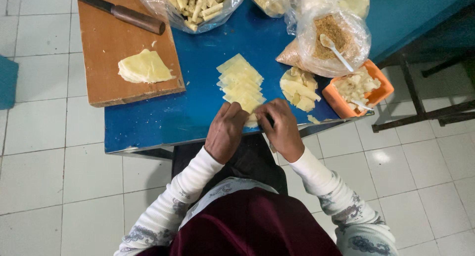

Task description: The person sits at a table and arranges thin pastry sheets, then spoons brown sugar from a plastic bag onto a sheet and folds the sheet over the filling, repeating the process for more sheets. Scraps and finished folded pieces are set aside on the table and in an orange container.

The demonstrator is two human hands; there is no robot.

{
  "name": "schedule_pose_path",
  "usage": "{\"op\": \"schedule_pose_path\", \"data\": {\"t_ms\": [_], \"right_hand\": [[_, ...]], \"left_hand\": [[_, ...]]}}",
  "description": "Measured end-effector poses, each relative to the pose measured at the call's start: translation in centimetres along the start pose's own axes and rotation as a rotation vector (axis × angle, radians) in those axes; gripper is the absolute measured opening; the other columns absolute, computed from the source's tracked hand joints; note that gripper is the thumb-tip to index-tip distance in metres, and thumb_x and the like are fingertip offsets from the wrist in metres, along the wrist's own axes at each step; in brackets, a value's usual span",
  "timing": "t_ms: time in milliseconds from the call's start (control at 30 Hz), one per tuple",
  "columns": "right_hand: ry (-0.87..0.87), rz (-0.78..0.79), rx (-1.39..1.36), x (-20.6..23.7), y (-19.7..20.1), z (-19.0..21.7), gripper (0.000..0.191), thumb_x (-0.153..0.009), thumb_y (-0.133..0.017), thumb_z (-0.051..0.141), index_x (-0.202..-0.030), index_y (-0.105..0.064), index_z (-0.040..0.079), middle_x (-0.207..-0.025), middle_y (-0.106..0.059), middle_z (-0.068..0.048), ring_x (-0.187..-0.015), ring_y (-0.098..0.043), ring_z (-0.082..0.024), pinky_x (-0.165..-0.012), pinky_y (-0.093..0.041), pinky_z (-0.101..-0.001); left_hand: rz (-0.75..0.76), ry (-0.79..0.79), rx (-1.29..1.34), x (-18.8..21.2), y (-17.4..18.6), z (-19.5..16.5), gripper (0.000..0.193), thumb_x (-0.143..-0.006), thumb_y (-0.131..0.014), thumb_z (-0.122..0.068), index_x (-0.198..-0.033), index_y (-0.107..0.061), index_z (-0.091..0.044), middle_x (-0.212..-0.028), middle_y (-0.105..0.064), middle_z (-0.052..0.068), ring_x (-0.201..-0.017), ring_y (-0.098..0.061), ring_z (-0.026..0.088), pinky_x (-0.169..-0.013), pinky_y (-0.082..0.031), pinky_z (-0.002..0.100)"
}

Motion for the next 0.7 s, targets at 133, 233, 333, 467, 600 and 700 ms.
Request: {"op": "schedule_pose_path", "data": {"t_ms": [133, 233, 333, 467, 600, 700], "right_hand": [[-0.055, 0.031, -0.008, 0.1, -0.2, 0.2, 0.013, -0.091, -0.071, 0.002, -0.104, -0.069, 0.002, -0.099, -0.067, -0.013, -0.093, -0.061, -0.034, -0.078, -0.049, -0.0428], [0.099, -0.005, 0.082, 0.6, -0.1, 0.9, 0.02, -0.087, -0.07, 0.0, -0.107, -0.072, 0.003, -0.101, -0.067, -0.013, -0.099, -0.063, -0.034, -0.082, -0.052, -0.0426], [0.172, 0.012, 0.104, 0.9, 0.0, 1.0, 0.014, -0.091, -0.075, 0.005, -0.104, -0.071, 0.002, -0.101, -0.067, -0.012, -0.097, -0.063, -0.033, -0.082, -0.053, -0.0425], [0.196, 0.007, 0.088, 0.9, 0.2, 0.8, 0.015, -0.091, -0.077, 0.008, -0.104, -0.071, 0.003, -0.103, -0.068, -0.012, -0.098, -0.065, -0.032, -0.082, -0.053, -0.0414], [0.199, 0.059, 0.053, 0.6, 0.5, 0.3, 0.017, -0.088, -0.077, 0.009, -0.103, -0.072, 0.003, -0.104, -0.07, -0.012, -0.098, -0.065, -0.032, -0.081, -0.053, -0.0414], [0.189, 0.078, 0.042, 0.2, 0.3, -0.3, 0.016, -0.088, -0.078, 0.01, -0.101, -0.072, 0.003, -0.101, -0.069, -0.011, -0.095, -0.065, -0.031, -0.08, -0.053, -0.0414]], "left_hand": [[0.048, -0.036, 0.027, -1.1, 0.0, 0.5, 0.009, -0.084, -0.063, 0.004, -0.091, -0.058, 0.0, -0.09, -0.056, 0.015, -0.088, -0.057, 0.037, -0.079, -0.048, 0.045], [0.066, -0.011, 0.045, -1.3, -0.1, 0.5, 0.012, -0.082, -0.06, 0.007, -0.091, -0.056, 0.0, -0.092, -0.054, 0.016, -0.091, -0.058, 0.037, -0.079, -0.048, 0.045], [0.058, -0.009, 0.167, -0.7, 0.3, 0.3, 0.01, -0.086, -0.061, 0.005, -0.093, -0.056, 0.0, -0.096, -0.052, 0.016, -0.095, -0.058, 0.037, -0.079, -0.049, 0.044], [0.108, 0.013, 0.201, -0.5, 0.1, 0.1, 0.013, -0.087, -0.066, -0.001, -0.094, -0.056, 0.003, -0.1, -0.05, 0.017, -0.096, -0.056, 0.036, -0.079, -0.048, 0.045], [0.111, 0.048, 0.255, -0.8, 0.1, 0.5, 0.009, -0.091, -0.066, 0.003, -0.093, -0.057, 0.001, -0.1, -0.051, 0.016, -0.098, -0.057, 0.036, -0.081, -0.049, 0.044], [0.103, 0.033, 0.293, -1.2, 0.3, 0.9, 0.01, -0.09, -0.066, 0.004, -0.093, -0.058, -0.001, -0.099, -0.053, 0.014, -0.096, -0.059, 0.036, -0.079, -0.05, 0.043]]}}
Point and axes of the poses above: each hand's wrist, its own x-axis away from the middle knuckle, its own y-axis out of the back of the hand, z = x × y, the point moved 4 cm from there along -x, towards the middle knuckle
